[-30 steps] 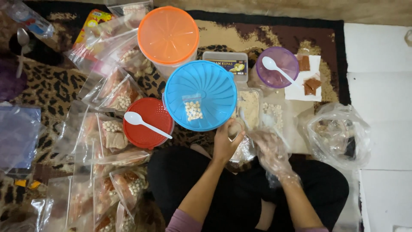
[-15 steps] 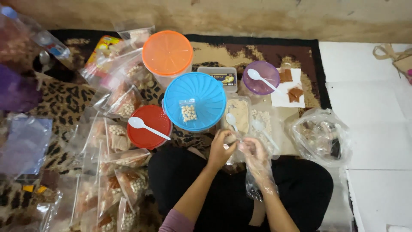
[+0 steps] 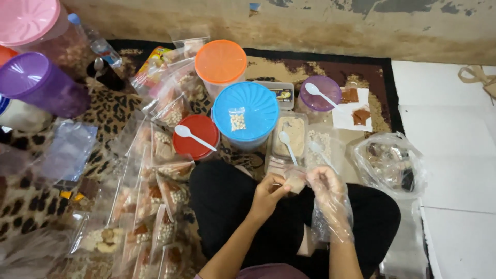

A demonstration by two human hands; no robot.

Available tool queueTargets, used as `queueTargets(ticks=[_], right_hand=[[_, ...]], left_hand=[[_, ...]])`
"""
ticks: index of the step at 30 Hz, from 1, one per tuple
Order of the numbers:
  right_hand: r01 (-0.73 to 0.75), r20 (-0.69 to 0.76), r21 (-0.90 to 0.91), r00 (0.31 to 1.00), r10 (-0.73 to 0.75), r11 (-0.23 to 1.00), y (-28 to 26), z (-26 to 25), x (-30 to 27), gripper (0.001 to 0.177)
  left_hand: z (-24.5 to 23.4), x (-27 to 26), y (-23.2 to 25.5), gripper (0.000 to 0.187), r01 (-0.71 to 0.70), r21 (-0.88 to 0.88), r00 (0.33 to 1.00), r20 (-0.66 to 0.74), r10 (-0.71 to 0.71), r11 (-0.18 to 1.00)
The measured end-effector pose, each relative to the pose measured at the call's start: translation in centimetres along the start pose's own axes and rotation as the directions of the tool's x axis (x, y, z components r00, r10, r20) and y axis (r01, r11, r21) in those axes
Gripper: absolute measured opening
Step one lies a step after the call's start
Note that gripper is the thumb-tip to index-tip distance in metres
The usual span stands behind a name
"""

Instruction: A person sitting on the floor is portioning various snacks from large containers into small plastic bags using their hands and a spoon.

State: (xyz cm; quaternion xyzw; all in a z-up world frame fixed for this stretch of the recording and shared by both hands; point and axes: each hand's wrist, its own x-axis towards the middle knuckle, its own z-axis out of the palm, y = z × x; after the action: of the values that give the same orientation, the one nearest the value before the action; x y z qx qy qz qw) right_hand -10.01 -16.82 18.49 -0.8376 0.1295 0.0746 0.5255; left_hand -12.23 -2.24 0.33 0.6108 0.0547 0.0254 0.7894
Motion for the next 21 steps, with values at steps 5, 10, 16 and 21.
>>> queueTargets(ticks=[5, 10, 16, 21], right_hand=[[0.064, -0.05, 0.034, 0.997, -0.062, 0.997, -0.3, -1.4, -2.6, 0.008], [0.112, -0.063, 0.099, 0.992, -0.106, 0.989, -1.2, -2.5, -5.4, 0.009], [0.203, -0.017, 0.109, 0.979, -0.202, 0.973, -0.2, -2.8, -6.9, 0.011], [0.36, -0.057, -0.029, 0.931, -0.361, 0.933, 1.2, -2.1, -7.3, 0.01]], left_hand=[[1.6, -2.8, 5.1, 0.024, -0.052, 0.088, 0.995, 0.087, 0.044, 0.995], [2.4, -4.7, 8.4, 0.021, -0.128, 0.119, 0.986, 0.126, 0.113, 0.985], [2.4, -6.5, 10.2, 0.015, -0.121, 0.136, 0.985, 0.137, 0.102, 0.983], [2.4, -7.9, 10.6, 0.014, -0.116, 0.106, 0.988, 0.116, 0.103, 0.988]])
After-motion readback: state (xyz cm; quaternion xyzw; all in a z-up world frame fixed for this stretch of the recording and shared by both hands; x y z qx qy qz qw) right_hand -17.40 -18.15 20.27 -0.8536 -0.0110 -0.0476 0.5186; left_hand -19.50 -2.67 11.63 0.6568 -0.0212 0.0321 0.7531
